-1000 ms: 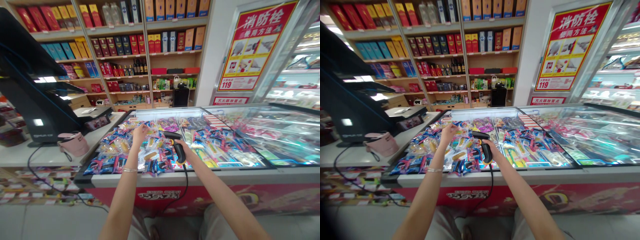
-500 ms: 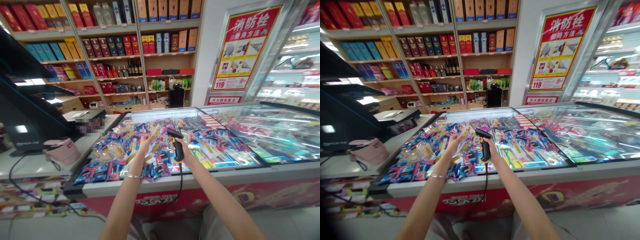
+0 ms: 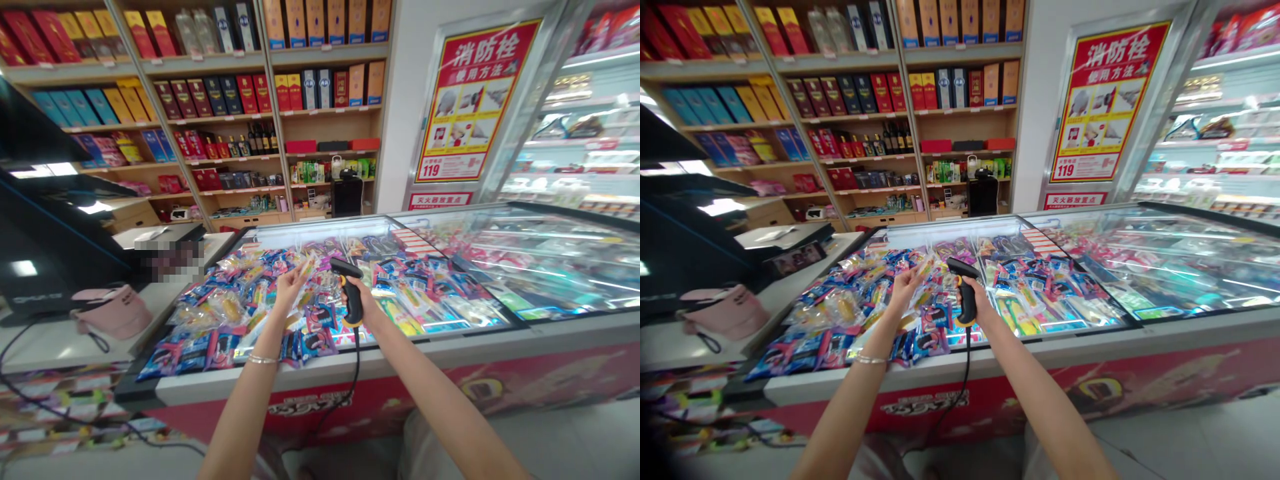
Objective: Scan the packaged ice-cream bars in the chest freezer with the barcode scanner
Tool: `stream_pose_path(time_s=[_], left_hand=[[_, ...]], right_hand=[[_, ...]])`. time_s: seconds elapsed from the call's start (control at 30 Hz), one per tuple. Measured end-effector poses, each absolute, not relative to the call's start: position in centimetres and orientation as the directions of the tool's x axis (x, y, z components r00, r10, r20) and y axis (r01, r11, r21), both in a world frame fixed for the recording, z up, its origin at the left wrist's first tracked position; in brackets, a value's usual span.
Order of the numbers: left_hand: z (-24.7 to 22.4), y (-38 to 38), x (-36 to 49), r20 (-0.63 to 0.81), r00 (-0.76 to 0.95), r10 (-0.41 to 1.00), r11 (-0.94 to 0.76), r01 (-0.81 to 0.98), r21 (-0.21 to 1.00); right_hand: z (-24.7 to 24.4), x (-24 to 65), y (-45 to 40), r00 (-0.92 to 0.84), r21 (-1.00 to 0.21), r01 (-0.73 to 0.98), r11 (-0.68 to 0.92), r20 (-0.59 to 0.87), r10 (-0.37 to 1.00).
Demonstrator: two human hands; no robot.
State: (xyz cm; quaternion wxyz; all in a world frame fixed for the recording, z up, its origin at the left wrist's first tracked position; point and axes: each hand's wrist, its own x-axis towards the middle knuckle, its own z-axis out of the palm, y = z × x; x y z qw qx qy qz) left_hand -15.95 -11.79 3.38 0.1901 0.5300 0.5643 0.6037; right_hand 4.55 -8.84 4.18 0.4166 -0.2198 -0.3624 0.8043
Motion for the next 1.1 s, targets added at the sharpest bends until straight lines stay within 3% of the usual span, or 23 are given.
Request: stream_pose_path(time_s=[0.33, 0.6, 0.97, 1.1], left_hand=[[3.4, -11.9, -15.9, 0.436, -0.342, 0.832, -0.277, 0.425, 0.862], [3.4, -11.8, -15.8, 0.442, -0.341, 0.829, -0.348, 0.304, 0.887], [3.4, -12.0, -15.9, 0.471, -0.349, 0.810, -0.349, 0.359, 0.866], [4.5, -12.0, -16.4, 0.463, -0.375, 0.804, -0.251, 0.492, 0.834]], right_hand=[[3.7, 4.5, -8.6, -0.540, -0.789, -0.513, -0.338, -0.009, 0.842], [3.6, 4.5, -8.5, -0.549, -0.758, -0.538, -0.368, -0.015, 0.835], [3.7, 4.5, -8.4, -0.558, -0.715, -0.562, -0.417, -0.045, 0.829], [4.2, 5.4, -8.3, -0.510, -0.687, -0.617, -0.383, -0.021, 0.860]])
